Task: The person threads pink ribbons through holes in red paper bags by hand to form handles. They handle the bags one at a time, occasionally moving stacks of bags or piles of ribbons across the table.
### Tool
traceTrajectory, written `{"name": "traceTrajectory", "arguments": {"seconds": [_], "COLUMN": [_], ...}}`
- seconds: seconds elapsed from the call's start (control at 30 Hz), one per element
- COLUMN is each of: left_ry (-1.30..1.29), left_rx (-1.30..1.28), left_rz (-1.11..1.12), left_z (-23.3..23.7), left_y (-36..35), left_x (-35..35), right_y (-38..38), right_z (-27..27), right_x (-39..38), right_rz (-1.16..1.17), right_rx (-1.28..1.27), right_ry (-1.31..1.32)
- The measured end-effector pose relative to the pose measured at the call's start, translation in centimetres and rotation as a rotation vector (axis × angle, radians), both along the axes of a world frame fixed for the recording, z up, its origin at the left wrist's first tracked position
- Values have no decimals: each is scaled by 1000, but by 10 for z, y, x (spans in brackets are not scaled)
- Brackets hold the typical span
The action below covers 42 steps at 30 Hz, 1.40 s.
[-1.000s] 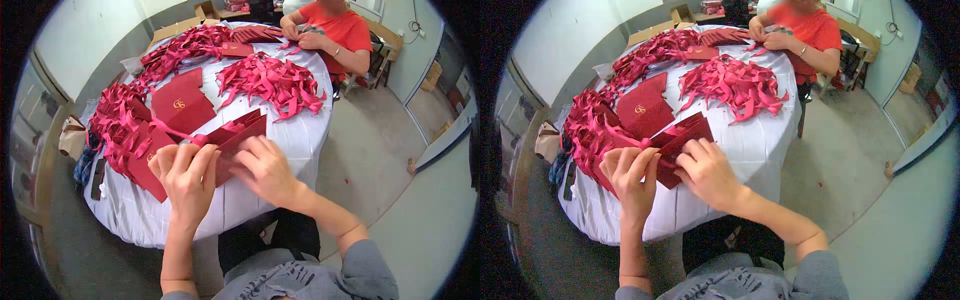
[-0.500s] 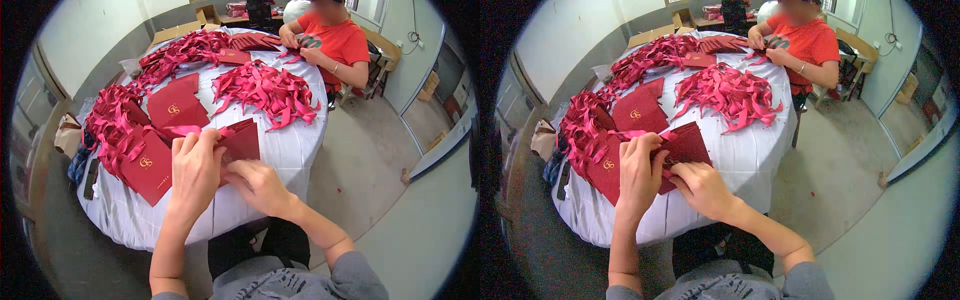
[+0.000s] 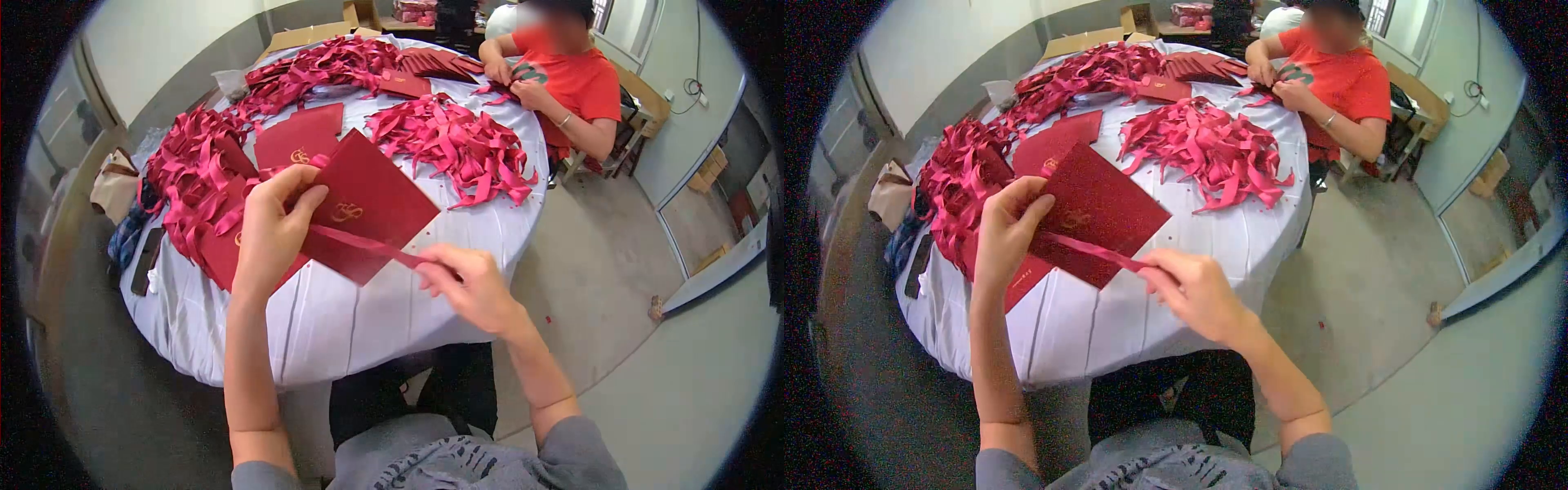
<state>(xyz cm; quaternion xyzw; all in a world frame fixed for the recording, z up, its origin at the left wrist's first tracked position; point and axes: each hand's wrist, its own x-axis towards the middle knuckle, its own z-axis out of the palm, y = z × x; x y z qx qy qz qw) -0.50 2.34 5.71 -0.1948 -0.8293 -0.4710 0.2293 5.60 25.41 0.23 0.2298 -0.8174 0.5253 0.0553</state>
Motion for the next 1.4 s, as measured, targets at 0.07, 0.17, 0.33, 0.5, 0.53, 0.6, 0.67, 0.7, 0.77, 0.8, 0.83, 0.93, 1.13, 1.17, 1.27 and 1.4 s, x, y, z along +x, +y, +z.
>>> {"name": "traceTrajectory", "arguments": {"seconds": [0.07,0.17,0.33,0.5,0.53,0.6,0.67,0.7,0.77,0.8,0.83,0.93,1.13,1.17,1.27,1.4], "left_ry": [-157,-197,-294,-472,-504,-512,-534,-538,-557,-560,-579,-620,-662,-680,-715,-695], "left_rx": [76,150,252,413,423,448,446,447,466,468,485,505,527,538,542,509], "left_rz": [-48,-139,-182,-411,-460,-438,-483,-486,-516,-518,-543,-586,-604,-617,-639,-624], "left_z": [-7,-15,-15,-19,-20,-18,-18,-19,-20,-21,-22,-19,-23,-22,-18,-15], "left_y": [-4,-9,-5,-2,-1,5,7,8,10,11,12,14,19,19,21,24], "left_x": [-2,-7,-5,-5,-5,-1,1,2,3,4,6,9,13,14,18,21], "right_y": [6,18,20,22,20,10,-2,-7,-9,-10,-14,-19,-29,-30,-30,-28], "right_z": [2,11,23,33,33,37,44,46,44,44,43,49,52,50,46,40], "right_x": [2,9,24,27,25,18,18,18,19,20,18,22,20,19,16,11], "right_rz": [-47,-138,-293,-88,-90,35,192,285,384,415,287,31,-213,-216,-265,-278], "right_rx": [-68,-21,-245,-544,-542,-647,-804,-903,-968,-989,-879,-723,-370,-369,-314,-217], "right_ry": [116,113,89,165,162,324,192,120,-14,-101,-54,-215,-165,-165,-124,-67]}}
